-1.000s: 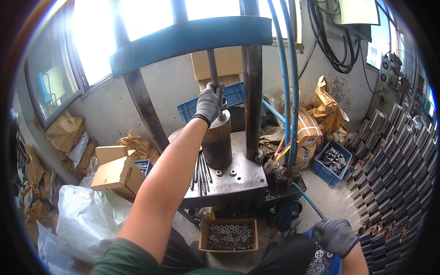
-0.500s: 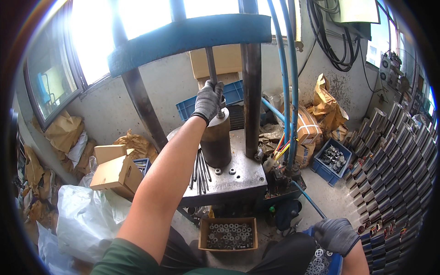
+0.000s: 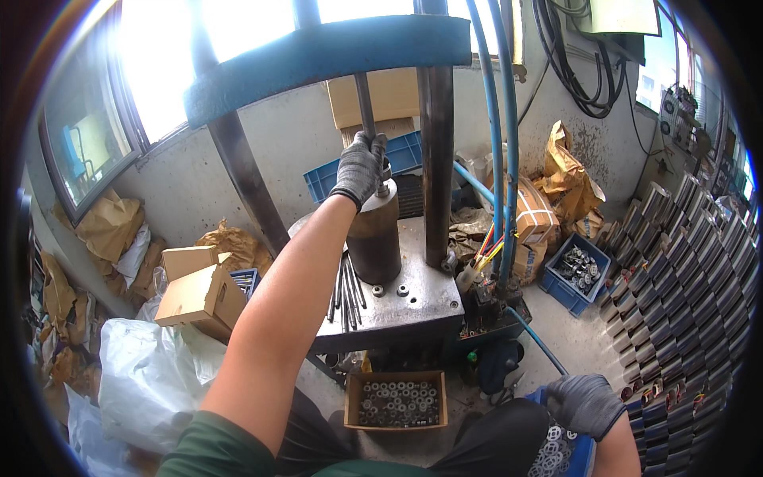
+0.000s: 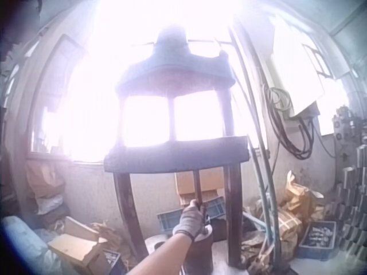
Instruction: Assembling metal rings and rods using a manual press machine.
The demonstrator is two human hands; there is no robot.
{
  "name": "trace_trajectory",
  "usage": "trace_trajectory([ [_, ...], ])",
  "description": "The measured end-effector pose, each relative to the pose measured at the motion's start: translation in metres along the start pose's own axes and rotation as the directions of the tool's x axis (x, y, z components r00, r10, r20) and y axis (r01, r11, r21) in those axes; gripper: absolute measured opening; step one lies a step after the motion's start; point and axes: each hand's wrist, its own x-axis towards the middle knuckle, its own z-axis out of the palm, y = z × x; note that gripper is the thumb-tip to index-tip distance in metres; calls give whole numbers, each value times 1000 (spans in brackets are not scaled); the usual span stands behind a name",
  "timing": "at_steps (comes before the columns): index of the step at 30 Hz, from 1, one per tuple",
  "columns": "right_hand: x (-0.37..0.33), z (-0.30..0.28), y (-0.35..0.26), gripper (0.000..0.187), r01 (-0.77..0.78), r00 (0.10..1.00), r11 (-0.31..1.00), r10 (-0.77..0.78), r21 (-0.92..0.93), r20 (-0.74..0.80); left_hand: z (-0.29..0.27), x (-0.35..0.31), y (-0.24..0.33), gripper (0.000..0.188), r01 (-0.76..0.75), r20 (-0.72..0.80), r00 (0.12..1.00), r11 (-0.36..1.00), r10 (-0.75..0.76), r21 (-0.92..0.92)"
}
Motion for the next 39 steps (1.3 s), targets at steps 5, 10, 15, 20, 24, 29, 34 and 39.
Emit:
trace_trajectory([
  [5,-2,5,4,27,49,999,999,-49,4,-23,0,-1,2,30,-39,-20,999,998,40,40],
  [10,-1,3,0,23,66,989,996,-58,55,-134,-4,0,-4,31,-29,0,1000,999,29,-45],
  [15,18,-14,2,16,62,883,997,-37,38,-467,-4,-2,-2,30,-15,-11,1000,1000,14,-10],
  [20,92,-87,21,6,62,360,995,-101,-84,-928,0,9,-11,31,-66,-39,997,998,66,1],
  [24,147,-123,53,11,-12,377,995,-89,-101,-922,2,-2,3,31,-28,-7,1000,999,28,-22],
  [29,161,-138,58,26,-54,424,998,-8,-34,-906,-2,0,-6,26,-34,20,999,994,36,-107],
  [34,150,-127,71,30,-165,469,982,-1,-88,-883,-4,-22,-10,21,-53,51,996,967,68,-250],
  [39,121,-104,66,32,-33,416,991,-101,-126,-904,-16,-88,-20,27,-438,-107,899,875,425,-205],
])
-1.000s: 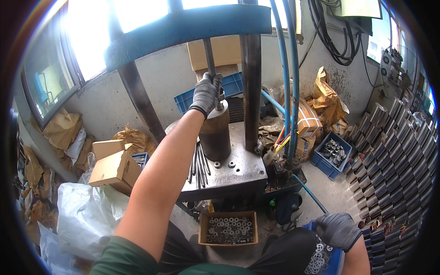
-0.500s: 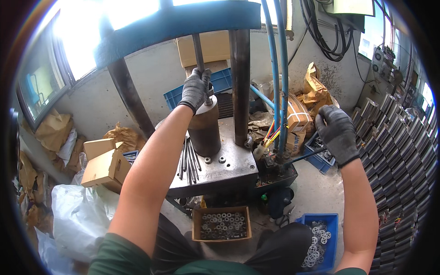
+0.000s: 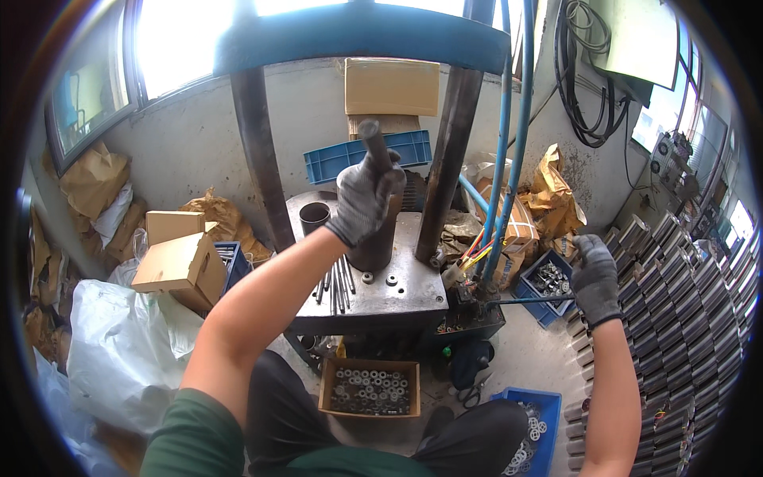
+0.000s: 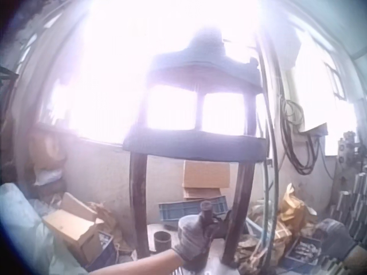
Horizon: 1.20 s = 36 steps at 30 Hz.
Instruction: Assembling metal rings and rods using a manual press machine.
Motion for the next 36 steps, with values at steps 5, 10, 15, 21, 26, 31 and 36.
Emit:
trace_trajectory([
  [5,-70,-15,-4,29,-292,952,876,230,383,200,3,-131,20,41,402,207,911,654,-357,-641],
  [10,-91,-39,-53,36,211,974,948,-225,236,34,3,-237,-6,41,825,459,378,67,-804,-562],
  [15,-95,-50,-126,32,332,940,923,-342,196,16,-5,-256,-10,29,869,563,86,-214,-822,-446],
  [21,-83,8,-204,27,361,853,767,-501,531,144,-11,-250,-21,31,888,606,-33,-302,-795,-347],
  [26,-115,65,-238,24,102,911,727,-342,679,229,-3,-269,-15,38,895,614,-22,-290,-789,-340],
  [31,-155,93,-243,27,-135,827,710,-304,691,473,-19,-298,38,41,949,739,-48,-262,-672,-176],
  [36,-168,115,-263,47,-555,589,498,-330,666,738,-34,-295,58,26,915,806,10,-320,-591,-246],
])
